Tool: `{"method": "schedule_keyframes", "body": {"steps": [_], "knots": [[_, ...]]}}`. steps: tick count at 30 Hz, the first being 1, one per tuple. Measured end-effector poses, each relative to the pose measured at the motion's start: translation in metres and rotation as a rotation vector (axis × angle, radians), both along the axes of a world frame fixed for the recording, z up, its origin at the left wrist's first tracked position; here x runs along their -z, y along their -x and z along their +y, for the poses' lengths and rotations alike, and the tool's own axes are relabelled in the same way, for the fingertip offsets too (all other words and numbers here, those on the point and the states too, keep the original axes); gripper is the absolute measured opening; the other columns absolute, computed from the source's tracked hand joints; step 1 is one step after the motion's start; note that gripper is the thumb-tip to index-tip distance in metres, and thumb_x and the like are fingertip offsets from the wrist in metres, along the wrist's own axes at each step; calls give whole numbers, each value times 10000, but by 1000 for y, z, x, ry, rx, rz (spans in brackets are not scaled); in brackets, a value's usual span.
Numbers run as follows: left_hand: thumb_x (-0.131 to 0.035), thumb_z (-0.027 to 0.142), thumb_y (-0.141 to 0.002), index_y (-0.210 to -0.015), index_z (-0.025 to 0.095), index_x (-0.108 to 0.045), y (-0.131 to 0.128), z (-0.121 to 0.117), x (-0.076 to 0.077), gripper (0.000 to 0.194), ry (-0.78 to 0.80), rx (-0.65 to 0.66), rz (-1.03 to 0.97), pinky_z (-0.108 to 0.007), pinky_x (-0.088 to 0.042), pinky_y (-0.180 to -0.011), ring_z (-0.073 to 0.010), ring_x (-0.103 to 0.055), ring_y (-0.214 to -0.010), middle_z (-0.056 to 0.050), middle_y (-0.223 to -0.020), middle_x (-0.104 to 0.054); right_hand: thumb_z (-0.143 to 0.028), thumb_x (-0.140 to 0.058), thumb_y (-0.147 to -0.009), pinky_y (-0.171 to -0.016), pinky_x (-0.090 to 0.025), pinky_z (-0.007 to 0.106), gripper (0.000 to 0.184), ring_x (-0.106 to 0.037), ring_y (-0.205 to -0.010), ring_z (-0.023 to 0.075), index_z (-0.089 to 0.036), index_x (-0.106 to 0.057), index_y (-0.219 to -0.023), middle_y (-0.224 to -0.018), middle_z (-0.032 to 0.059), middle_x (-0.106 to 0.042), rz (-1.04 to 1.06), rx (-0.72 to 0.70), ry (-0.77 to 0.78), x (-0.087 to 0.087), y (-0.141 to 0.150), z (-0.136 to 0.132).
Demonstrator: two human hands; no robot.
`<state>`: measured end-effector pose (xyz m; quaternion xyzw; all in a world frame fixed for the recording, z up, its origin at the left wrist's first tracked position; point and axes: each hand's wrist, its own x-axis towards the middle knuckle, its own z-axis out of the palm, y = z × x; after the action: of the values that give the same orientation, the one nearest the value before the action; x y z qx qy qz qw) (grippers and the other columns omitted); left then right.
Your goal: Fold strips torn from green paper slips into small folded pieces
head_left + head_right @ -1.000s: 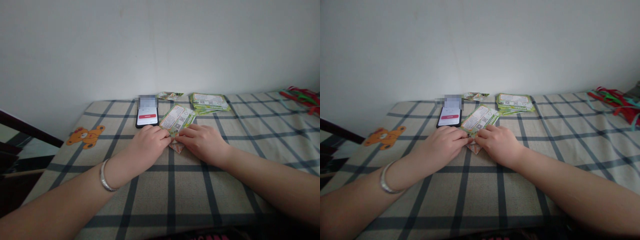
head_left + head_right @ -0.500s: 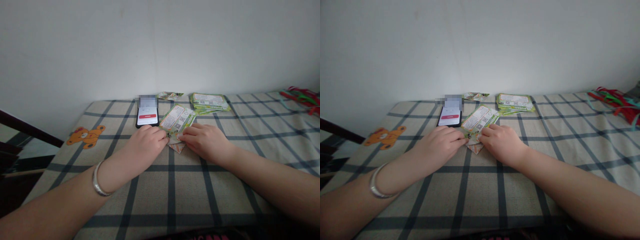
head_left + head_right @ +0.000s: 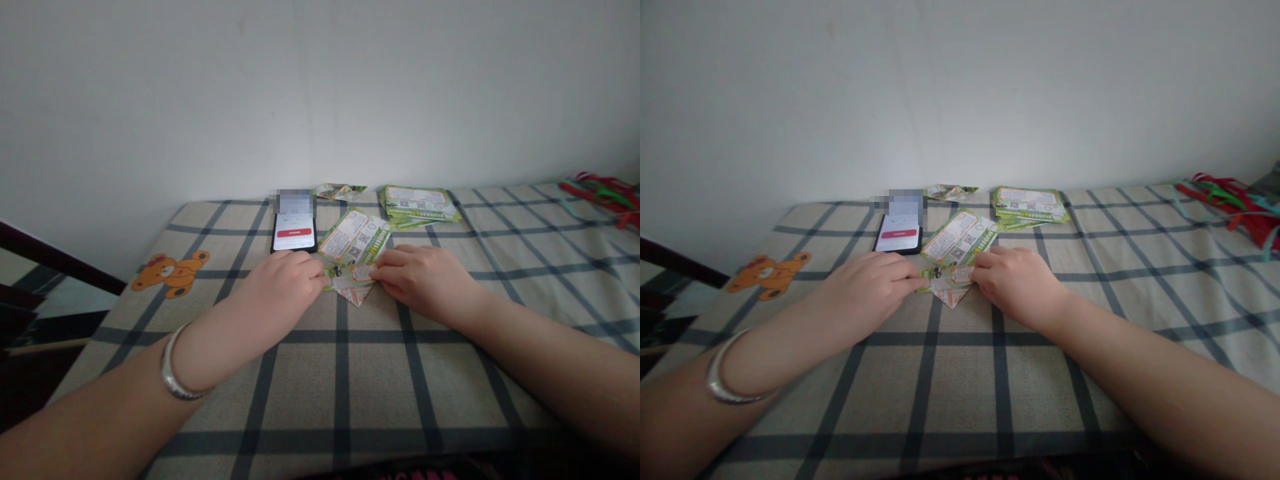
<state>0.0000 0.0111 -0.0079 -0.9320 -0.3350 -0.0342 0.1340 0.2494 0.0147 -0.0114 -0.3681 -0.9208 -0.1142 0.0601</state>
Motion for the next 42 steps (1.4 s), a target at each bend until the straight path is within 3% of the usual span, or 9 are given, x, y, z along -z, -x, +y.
{"method": "schedule_keyframes", "body": {"steps": [10,17,24,31,37,42], "knots": [[-542,127,-867,-843,170,-708,4,1,-2,173,4,-3,38,-373,-471,-735,-230,-587,-851,-64,-834,-663,-177,-543,-887,-620,-360,289,173,-590,-781,166,-211,-712,-884,-888,22,-687,-3,11,-2,-2,-3,-1],[-542,116,-831,-887,209,-733,5,6,-3,220,80,-15,31,-366,-494,-717,-223,-611,-828,-38,-836,-665,-179,-552,-874,-598,-326,280,156,-581,-771,154,-215,-696,-825,-825,13,-666,-11,38,13,-2,-9,-2],[-549,138,-824,-851,181,-723,5,3,-1,182,-1,-5,-12,-356,-491,-710,-216,-614,-838,-55,-891,-669,-188,-547,-863,-591,-324,275,164,-580,-761,146,-208,-703,-820,-853,18,-674,-3,49,18,-1,-10,-2],[-527,155,-840,-772,155,-646,0,4,7,137,-21,-19,-43,-372,-487,-737,-220,-596,-829,-61,-844,-648,-278,-509,-889,-574,-304,269,220,-547,-726,142,-179,-644,-746,-773,33,-637,137,127,37,6,-7,5],[-490,167,-892,-855,148,-618,1,11,22,135,-2,-74,-179,-353,-487,-778,-208,-573,-878,-64,-894,-633,-410,-557,-883,-576,-319,262,239,-549,-732,155,-203,-607,-775,-818,22,-626,239,219,102,13,-4,10],[-529,263,-920,-1040,139,-602,-3,8,23,187,-31,-99,-210,-366,-474,-821,-228,-565,-959,-85,-1002,-628,-433,-608,-852,-612,-376,268,257,-566,-779,174,-183,-621,-908,-896,50,-623,301,184,67,18,-1,10]]}}
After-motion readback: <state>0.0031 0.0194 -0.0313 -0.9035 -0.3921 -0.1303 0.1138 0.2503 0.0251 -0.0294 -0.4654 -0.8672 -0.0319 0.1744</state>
